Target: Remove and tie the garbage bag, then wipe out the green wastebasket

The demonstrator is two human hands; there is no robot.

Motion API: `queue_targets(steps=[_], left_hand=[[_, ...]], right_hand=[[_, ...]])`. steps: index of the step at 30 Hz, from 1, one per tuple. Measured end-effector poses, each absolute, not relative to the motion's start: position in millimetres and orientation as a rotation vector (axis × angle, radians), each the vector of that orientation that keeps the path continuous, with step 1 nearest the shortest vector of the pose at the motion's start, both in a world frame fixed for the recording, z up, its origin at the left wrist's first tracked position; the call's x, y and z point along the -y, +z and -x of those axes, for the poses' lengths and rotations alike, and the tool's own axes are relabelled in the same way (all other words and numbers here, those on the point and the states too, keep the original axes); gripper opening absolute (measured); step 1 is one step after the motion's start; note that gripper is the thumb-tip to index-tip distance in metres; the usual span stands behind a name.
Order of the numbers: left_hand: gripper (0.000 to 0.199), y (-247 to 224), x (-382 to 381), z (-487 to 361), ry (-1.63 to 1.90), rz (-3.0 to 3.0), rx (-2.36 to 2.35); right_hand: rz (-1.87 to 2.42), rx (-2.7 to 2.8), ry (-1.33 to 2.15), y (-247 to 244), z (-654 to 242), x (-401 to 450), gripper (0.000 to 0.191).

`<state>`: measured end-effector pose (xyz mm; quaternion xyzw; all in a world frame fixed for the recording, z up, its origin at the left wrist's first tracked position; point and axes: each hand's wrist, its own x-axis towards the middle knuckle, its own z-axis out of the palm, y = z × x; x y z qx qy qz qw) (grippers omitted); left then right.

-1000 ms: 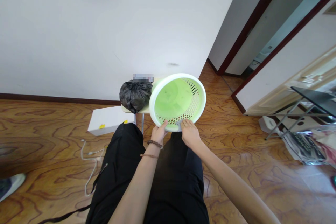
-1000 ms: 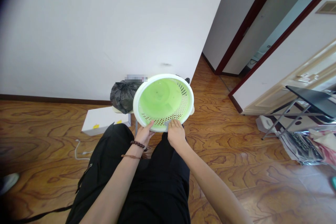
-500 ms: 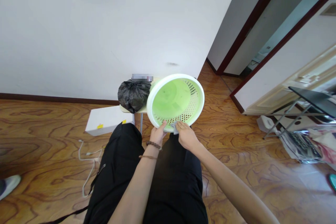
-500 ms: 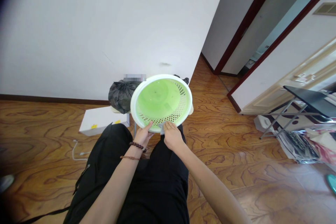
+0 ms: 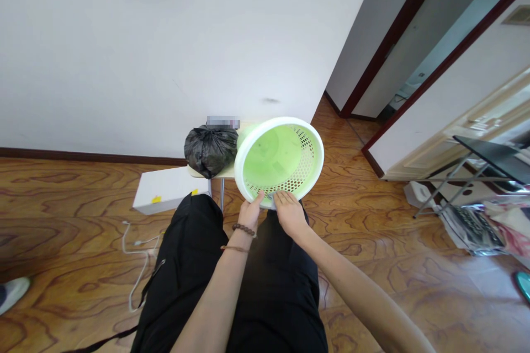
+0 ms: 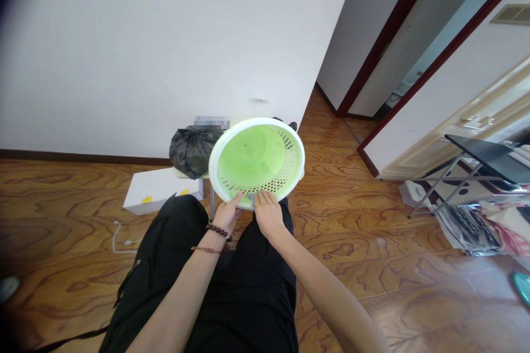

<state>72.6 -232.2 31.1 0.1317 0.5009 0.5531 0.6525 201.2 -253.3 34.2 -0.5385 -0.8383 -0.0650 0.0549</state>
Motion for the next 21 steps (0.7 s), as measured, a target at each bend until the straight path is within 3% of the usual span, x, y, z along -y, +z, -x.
queue_targets(steps=[7,13,17,21], left_hand=[[0.038,36.8,218.2,-48.0,1.131,-0.613,-1.371],[0.018,43.0,215.3,-42.7,1.165,-0.603,-1.368],[0.016,38.7,222.3,-51.7,1.182,-0.468,-1.282],[0.013,37.3,226.3,-59.4,1.18,-0.479,-1.28]], right_hand=[[1.592,2.578,-0.32,35.6,-211.2,250.1,0.041],[1.615,2.645,-0.239,54.2,-214.0,246.3,0.038],[1.55,2.74,0.049,52.2,-219.1,246.2,0.041],[1.531,2.686,0.007,37.8,-220.3,255.7,0.045]])
